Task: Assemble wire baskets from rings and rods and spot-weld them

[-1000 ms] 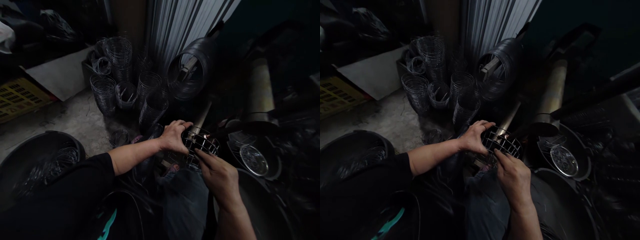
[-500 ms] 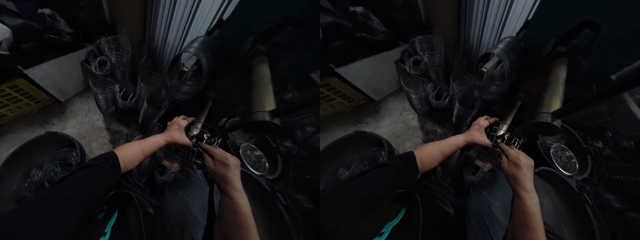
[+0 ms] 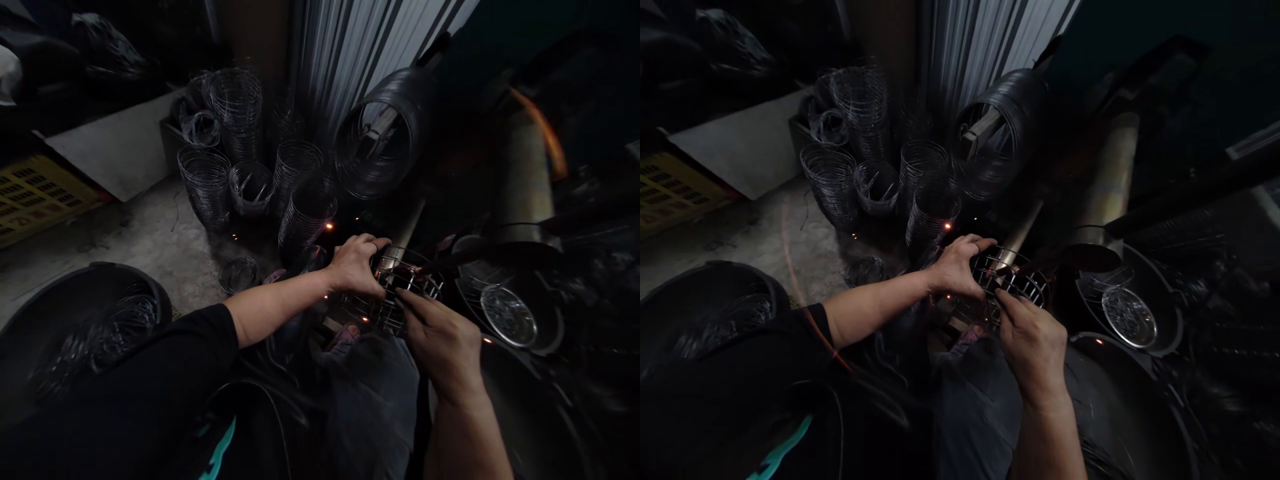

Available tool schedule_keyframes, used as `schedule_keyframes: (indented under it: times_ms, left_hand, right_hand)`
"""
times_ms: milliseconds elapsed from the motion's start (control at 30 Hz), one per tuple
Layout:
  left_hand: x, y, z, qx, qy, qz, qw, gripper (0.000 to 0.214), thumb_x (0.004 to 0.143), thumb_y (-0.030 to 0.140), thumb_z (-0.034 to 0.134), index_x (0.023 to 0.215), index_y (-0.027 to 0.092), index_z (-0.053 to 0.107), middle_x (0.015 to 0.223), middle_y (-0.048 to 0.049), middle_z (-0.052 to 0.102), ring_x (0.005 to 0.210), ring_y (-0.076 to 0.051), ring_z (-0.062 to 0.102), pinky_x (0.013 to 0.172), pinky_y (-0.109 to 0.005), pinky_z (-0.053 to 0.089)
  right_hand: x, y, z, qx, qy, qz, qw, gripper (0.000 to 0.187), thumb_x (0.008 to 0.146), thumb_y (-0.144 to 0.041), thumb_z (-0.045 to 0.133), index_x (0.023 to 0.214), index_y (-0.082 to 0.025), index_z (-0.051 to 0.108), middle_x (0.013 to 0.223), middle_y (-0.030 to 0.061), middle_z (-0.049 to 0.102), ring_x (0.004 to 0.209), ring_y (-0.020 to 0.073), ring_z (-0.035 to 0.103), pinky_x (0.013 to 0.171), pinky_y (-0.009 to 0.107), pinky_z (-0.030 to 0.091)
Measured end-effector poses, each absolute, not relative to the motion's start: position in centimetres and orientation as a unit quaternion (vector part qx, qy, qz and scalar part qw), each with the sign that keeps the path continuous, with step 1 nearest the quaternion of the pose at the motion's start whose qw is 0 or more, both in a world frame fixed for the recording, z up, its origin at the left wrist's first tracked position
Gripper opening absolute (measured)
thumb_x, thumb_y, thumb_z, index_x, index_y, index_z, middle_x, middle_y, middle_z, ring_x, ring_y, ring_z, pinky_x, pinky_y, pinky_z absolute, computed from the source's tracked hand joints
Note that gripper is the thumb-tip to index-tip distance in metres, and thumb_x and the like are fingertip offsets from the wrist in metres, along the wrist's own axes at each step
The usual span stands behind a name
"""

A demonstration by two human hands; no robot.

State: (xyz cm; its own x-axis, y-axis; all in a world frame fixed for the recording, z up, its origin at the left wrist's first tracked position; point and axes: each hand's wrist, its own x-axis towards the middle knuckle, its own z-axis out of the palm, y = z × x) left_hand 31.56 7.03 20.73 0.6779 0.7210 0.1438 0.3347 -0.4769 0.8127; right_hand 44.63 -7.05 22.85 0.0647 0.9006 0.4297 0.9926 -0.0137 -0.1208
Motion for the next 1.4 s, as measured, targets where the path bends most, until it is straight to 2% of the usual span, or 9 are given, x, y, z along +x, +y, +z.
schedule_keyframes:
  times_ms: [233,400,533,733,833,933,1033,1200,1400]
  left_hand:
    - [32.8,8.3,20.6,0.826,0.333,0.232,0.391,0.097,0.042,0.040,0.082,0.132,0.020,0.051,0.126,-0.0079,0.054,0.119,-0.030,0.050,0.101,-0.043,0.045]
    - [33.3,8.7,21.2,0.822,0.350,0.221,0.391,0.096,0.043,0.037,0.082,0.132,0.022,0.050,0.130,-0.0083,0.052,0.121,-0.030,0.049,0.101,-0.046,0.045]
    - [34.0,9.5,21.7,0.819,0.368,0.213,0.385,0.100,0.042,0.037,0.082,0.135,0.021,0.048,0.131,-0.0098,0.052,0.122,-0.033,0.048,0.101,-0.052,0.043]
    - [32.1,10.2,17.7,0.780,0.315,0.237,0.487,0.142,0.029,0.052,0.089,0.149,0.019,0.021,0.155,-0.0171,0.023,0.144,-0.037,0.021,0.116,-0.053,0.023]
    - [31.0,10.1,14.3,0.674,0.304,0.259,0.621,0.128,0.032,0.041,0.091,0.144,0.013,0.034,0.141,-0.0183,0.046,0.132,-0.032,0.043,0.112,-0.046,0.033]
    - [29.9,9.7,13.0,0.608,0.300,0.276,0.682,0.102,0.036,0.034,0.090,0.127,0.008,0.053,0.113,-0.0129,0.065,0.109,-0.028,0.060,0.100,-0.045,0.046]
    - [27.8,8.9,14.3,0.650,0.305,0.298,0.629,0.107,0.028,0.030,0.091,0.126,0.010,0.054,0.118,-0.0121,0.061,0.112,-0.030,0.058,0.098,-0.044,0.048]
    - [24.0,6.4,17.8,0.784,0.264,0.294,0.478,0.112,0.031,0.031,0.089,0.134,0.011,0.049,0.129,-0.0135,0.053,0.119,-0.031,0.054,0.106,-0.042,0.042]
    - [24.0,3.6,19.1,0.864,0.229,0.259,0.365,0.103,0.043,0.041,0.083,0.136,0.015,0.048,0.132,-0.0165,0.053,0.119,-0.033,0.052,0.104,-0.050,0.041]
  right_hand:
    - [46.2,-5.9,22.8,-0.709,-0.655,-0.056,0.257,0.029,0.090,-0.035,0.052,0.099,-0.020,0.075,0.090,0.0066,0.074,0.076,0.0201,0.070,0.065,0.027,0.052]
    - [45.5,-8.0,23.5,-0.726,-0.520,0.025,0.450,0.030,0.085,-0.034,0.066,0.112,-0.022,0.071,0.099,0.0055,0.072,0.086,0.0210,0.069,0.084,0.034,0.055]
    - [44.6,-9.2,23.0,-0.714,-0.428,0.078,0.549,0.032,0.076,-0.033,0.076,0.104,-0.020,0.073,0.096,0.0060,0.073,0.074,0.0207,0.070,0.080,0.038,0.058]
    - [44.6,-11.4,20.9,-0.728,-0.484,0.186,0.449,0.032,0.082,-0.036,0.069,0.109,-0.019,0.071,0.083,0.0064,0.073,0.073,0.0199,0.069,0.071,0.031,0.058]
    - [43.8,-12.1,21.2,-0.720,-0.493,0.185,0.453,0.028,0.081,-0.032,0.069,0.107,-0.020,0.072,0.080,0.0050,0.072,0.061,0.0161,0.066,0.061,0.027,0.057]
    - [42.4,-12.2,22.4,-0.707,-0.559,0.138,0.410,0.030,0.083,-0.033,0.066,0.109,-0.021,0.071,0.094,0.0065,0.073,0.074,0.0189,0.070,0.069,0.028,0.058]
    - [40.7,-12.3,23.8,-0.675,-0.642,0.095,0.351,0.036,0.082,-0.036,0.066,0.115,-0.021,0.069,0.106,0.0080,0.071,0.095,0.0241,0.069,0.080,0.032,0.058]
    - [38.4,-11.9,24.9,-0.621,-0.703,0.127,0.321,0.023,0.088,-0.034,0.061,0.102,-0.023,0.074,0.093,0.0060,0.074,0.082,0.0209,0.071,0.071,0.027,0.059]
    - [38.2,-10.2,24.2,-0.662,-0.695,0.133,0.247,0.028,0.092,-0.032,0.050,0.089,-0.020,0.075,0.080,0.0050,0.073,0.069,0.0177,0.070,0.061,0.025,0.055]
